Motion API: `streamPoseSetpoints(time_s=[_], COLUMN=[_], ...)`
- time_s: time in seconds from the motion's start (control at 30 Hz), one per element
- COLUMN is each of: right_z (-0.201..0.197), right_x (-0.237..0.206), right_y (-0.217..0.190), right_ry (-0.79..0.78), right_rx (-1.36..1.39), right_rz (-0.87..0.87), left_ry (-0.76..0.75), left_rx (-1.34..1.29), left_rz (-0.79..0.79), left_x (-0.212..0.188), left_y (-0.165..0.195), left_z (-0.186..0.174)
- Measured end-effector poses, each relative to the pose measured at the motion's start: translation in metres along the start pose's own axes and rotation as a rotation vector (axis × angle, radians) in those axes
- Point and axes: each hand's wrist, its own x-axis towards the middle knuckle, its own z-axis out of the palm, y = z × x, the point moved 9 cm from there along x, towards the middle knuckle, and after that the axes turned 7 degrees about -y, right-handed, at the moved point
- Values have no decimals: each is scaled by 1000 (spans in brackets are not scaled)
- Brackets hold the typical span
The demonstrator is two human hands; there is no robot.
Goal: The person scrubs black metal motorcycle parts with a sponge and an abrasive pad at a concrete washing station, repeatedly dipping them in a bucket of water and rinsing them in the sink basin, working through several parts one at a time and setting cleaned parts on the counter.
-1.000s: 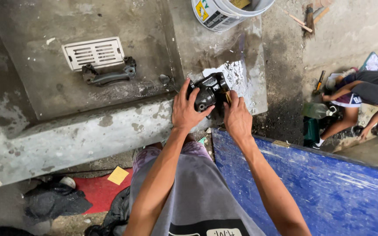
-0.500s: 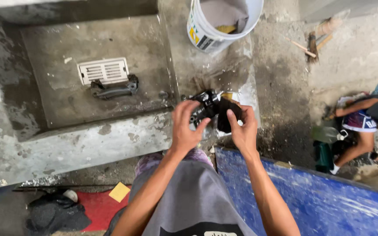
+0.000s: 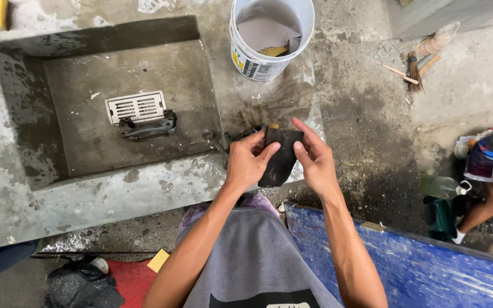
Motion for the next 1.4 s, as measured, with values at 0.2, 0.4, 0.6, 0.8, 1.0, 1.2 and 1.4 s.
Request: streamPoseSetpoints(time_s=[0.2, 0.4, 0.6, 0.8, 1.0, 1.2, 1.4], right_z=[-2, -8, -15, -20, -15, -8, -10], right_x=[2, 5, 6, 2, -5, -10, -14], right_y=[-3, -6, -15, -16, -15, -13, -9], right_ry=[-58, -3, 76, 127, 138, 129, 166], right_rx=[117, 187, 117, 115, 119, 106, 45], right_rz=[27, -31, -73, -94, -99, -123, -96], left_ry=[12, 75, 103, 116, 312, 239, 272], left_rx=[40, 63, 73, 141, 353, 211, 104], left_rz=[96, 237, 194, 225, 303, 176, 157], left_x=[-8, -13, -11, -12, -34, -37, -35], left_y=[29, 44, 36, 45, 60, 37, 20], left_z=[-3, -8, -14, -13, -10, 9, 8])
